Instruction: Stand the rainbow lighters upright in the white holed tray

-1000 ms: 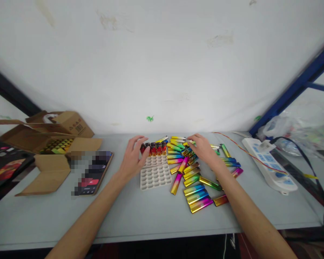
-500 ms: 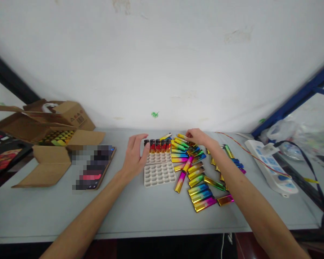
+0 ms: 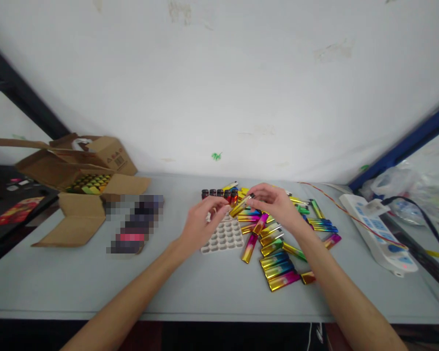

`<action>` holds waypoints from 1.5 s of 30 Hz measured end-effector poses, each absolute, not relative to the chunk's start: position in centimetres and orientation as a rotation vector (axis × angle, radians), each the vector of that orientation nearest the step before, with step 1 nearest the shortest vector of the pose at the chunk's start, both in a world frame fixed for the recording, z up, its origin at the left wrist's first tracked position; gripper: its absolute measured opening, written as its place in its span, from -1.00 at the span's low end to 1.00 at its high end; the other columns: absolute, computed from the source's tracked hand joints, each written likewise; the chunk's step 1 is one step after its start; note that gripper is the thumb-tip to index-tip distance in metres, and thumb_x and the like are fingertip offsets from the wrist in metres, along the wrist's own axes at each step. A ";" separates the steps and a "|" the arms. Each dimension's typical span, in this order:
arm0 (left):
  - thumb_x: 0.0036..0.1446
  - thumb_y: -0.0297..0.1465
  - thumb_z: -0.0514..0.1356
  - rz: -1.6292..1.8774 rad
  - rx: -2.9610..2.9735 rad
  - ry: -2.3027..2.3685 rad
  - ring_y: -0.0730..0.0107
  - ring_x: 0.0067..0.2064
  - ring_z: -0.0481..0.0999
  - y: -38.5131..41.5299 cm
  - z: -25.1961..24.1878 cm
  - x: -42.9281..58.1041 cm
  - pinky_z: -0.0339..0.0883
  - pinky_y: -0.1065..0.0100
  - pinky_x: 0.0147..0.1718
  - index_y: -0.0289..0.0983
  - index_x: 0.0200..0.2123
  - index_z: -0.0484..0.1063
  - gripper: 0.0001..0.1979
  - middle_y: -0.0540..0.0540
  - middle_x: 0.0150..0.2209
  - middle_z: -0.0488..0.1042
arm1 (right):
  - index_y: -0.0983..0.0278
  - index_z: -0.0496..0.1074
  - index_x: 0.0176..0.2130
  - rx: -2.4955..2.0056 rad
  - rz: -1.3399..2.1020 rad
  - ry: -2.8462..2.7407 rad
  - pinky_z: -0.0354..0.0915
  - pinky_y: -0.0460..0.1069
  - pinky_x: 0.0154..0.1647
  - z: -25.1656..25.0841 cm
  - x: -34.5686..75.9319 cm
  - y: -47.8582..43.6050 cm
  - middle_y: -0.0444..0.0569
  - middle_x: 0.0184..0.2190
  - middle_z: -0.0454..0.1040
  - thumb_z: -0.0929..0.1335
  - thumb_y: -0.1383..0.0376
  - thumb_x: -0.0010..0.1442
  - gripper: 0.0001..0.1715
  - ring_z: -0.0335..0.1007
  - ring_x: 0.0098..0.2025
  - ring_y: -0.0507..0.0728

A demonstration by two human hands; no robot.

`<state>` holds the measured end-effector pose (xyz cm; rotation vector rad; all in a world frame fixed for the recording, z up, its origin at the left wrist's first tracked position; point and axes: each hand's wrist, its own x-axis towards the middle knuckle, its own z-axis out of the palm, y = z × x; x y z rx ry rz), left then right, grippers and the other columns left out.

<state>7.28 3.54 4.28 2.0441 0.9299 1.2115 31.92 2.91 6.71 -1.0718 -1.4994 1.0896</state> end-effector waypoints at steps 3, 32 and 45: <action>0.35 -0.16 0.24 1.021 1.756 0.858 0.36 -0.27 0.57 3.7 3.3 8.0 0.45 0.36 -0.29 -0.27 -0.10 0.53 -0.72 -0.10 -0.22 0.62 | 0.19 0.65 -0.06 -1.028 1.243 -1.472 0.55 0.05 -0.13 6.0 31.0 2.7 -0.03 -0.22 0.68 0.56 0.09 0.15 -0.61 0.62 -0.24 0.12; 0.22 0.18 0.07 0.651 1.106 0.892 0.58 -0.64 -0.16 5.1 3.0 7.7 -0.27 0.39 -0.61 -0.20 -0.65 0.10 -0.35 0.14 -0.69 -0.09 | 0.23 0.58 -0.10 -1.343 0.560 -1.707 0.37 0.00 -0.34 3.4 31.4 1.8 -0.03 -0.37 0.61 0.27 -0.03 0.45 -0.54 0.51 -0.37 0.15; 0.23 0.10 0.09 0.714 1.078 0.910 0.58 -0.62 -0.18 5.3 3.0 7.5 -0.29 0.46 -0.63 -0.19 -0.62 0.06 -0.41 0.16 -0.66 -0.11 | 0.24 0.58 -0.09 -1.394 0.408 -1.777 0.34 0.00 -0.30 3.4 31.4 1.5 -0.04 -0.36 0.63 0.26 0.06 0.47 -0.59 0.51 -0.38 0.15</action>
